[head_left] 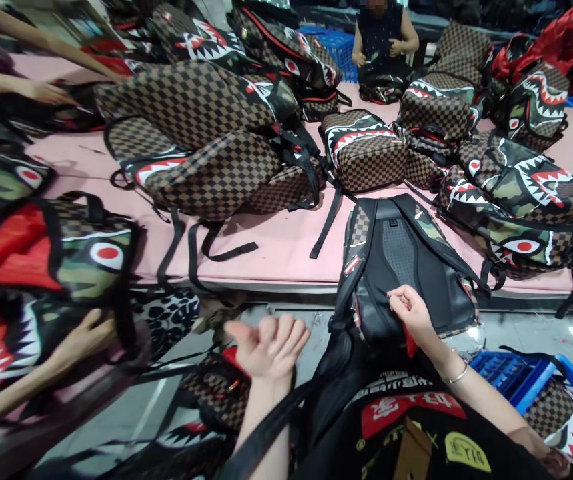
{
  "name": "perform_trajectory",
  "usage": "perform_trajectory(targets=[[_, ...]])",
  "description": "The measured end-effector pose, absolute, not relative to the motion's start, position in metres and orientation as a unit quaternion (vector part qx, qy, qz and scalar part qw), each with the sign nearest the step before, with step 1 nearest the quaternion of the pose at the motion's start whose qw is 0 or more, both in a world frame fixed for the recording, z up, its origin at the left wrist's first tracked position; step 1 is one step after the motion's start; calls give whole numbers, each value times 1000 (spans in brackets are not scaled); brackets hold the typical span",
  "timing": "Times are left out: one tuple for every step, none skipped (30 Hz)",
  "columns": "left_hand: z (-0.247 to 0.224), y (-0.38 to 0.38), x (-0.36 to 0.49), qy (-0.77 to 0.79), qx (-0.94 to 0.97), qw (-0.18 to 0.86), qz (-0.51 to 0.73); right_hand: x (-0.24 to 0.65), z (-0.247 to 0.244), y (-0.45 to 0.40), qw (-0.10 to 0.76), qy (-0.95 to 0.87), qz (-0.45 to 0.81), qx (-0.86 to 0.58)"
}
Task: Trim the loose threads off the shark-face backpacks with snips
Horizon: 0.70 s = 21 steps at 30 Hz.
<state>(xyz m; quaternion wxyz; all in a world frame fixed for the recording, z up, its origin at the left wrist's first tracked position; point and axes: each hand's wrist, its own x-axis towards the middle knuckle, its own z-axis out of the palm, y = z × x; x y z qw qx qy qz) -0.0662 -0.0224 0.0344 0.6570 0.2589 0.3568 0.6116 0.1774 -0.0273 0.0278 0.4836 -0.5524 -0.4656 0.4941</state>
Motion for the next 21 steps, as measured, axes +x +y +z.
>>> perform_trajectory(targets=[[31,-9,-66,371,275,653,599,178,25,-22,480,-432,523,-556],[26,5,-62,407,298,643,576,178,22,-16,476,-407,545,-557],[20,20,-54,459,321,623,546,178,19,-10,473,-388,561,-558],[13,35,-45,509,333,599,521,177,17,-5,471,-375,570,-559],[5,49,-35,528,333,589,513,177,15,-1,470,-368,575,-559],[-2,62,-25,539,332,584,508,176,14,3,470,-366,577,-559],[-8,72,-16,542,329,586,504,176,13,7,468,-368,576,-560],[-13,79,-8,536,327,597,500,175,12,10,467,-370,575,-561],[-15,84,-2,528,326,611,491,175,11,13,466,-376,571,-562],[-16,87,2,518,325,631,478,175,10,16,466,-387,561,-564],[-16,88,4,504,322,654,462,174,9,18,469,-405,542,-568],[-14,88,5,488,318,679,447,174,8,20,473,-426,516,-573],[-10,87,6,470,310,703,435,173,7,22,479,-449,484,-579],[-7,86,6,452,301,723,427,172,6,24,486,-469,451,-584],[-4,84,6,434,290,740,424,171,5,25,493,-484,420,-588],[-1,83,6,418,279,752,427,171,5,26,500,-493,398,-591],[1,82,7,404,269,760,432,169,4,28,504,-499,382,-592],[2,81,8,393,260,766,436,169,3,29,505,-505,371,-594],[3,80,9,383,252,772,440,168,3,29,503,-510,362,-596],[3,80,11,375,241,778,443,167,3,30,500,-514,355,-600],[3,79,12,368,229,783,446,166,3,31,495,-515,350,-606]])
